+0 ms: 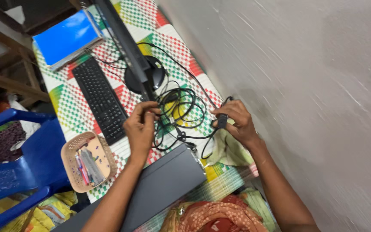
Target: The person wipes the exterior of a desktop computer tower with a cloth, then picks up a power cable and plugs it into the back of the tower.
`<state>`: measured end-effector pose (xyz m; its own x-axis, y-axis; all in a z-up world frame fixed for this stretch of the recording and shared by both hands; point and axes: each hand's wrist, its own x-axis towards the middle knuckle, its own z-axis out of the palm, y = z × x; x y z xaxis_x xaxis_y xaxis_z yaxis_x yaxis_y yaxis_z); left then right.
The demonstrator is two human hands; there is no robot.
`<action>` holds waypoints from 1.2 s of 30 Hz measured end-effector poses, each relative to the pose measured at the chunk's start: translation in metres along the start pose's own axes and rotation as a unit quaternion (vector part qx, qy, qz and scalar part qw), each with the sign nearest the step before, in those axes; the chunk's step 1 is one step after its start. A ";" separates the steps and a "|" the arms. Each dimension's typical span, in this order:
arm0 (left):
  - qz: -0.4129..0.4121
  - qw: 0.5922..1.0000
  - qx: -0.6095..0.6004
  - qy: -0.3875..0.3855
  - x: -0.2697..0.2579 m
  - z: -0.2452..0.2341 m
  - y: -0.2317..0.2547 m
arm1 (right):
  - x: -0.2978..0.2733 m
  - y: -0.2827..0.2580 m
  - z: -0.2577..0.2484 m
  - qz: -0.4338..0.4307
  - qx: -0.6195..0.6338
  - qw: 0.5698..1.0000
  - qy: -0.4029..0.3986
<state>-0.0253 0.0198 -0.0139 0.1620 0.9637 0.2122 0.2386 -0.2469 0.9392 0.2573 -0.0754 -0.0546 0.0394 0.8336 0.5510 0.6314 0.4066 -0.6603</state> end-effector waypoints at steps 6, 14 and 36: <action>0.005 1.000 0.012 -0.011 0.000 -0.003 0.009 | -0.032 0.008 0.001 -0.034 0.075 0.996 0.015; -0.013 0.992 0.081 -0.097 0.000 0.001 0.022 | -0.062 0.013 0.009 0.086 0.117 0.981 -0.128; 0.032 0.927 0.195 -0.318 -0.006 0.006 0.051 | -0.074 -0.005 0.004 0.048 0.201 0.937 -0.283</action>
<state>-0.0087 0.0008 0.0313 0.6906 0.7211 -0.0551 0.5172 -0.4392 0.7346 0.2485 -0.1379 -0.0943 -0.4075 0.8920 0.1955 0.2996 0.3328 -0.8941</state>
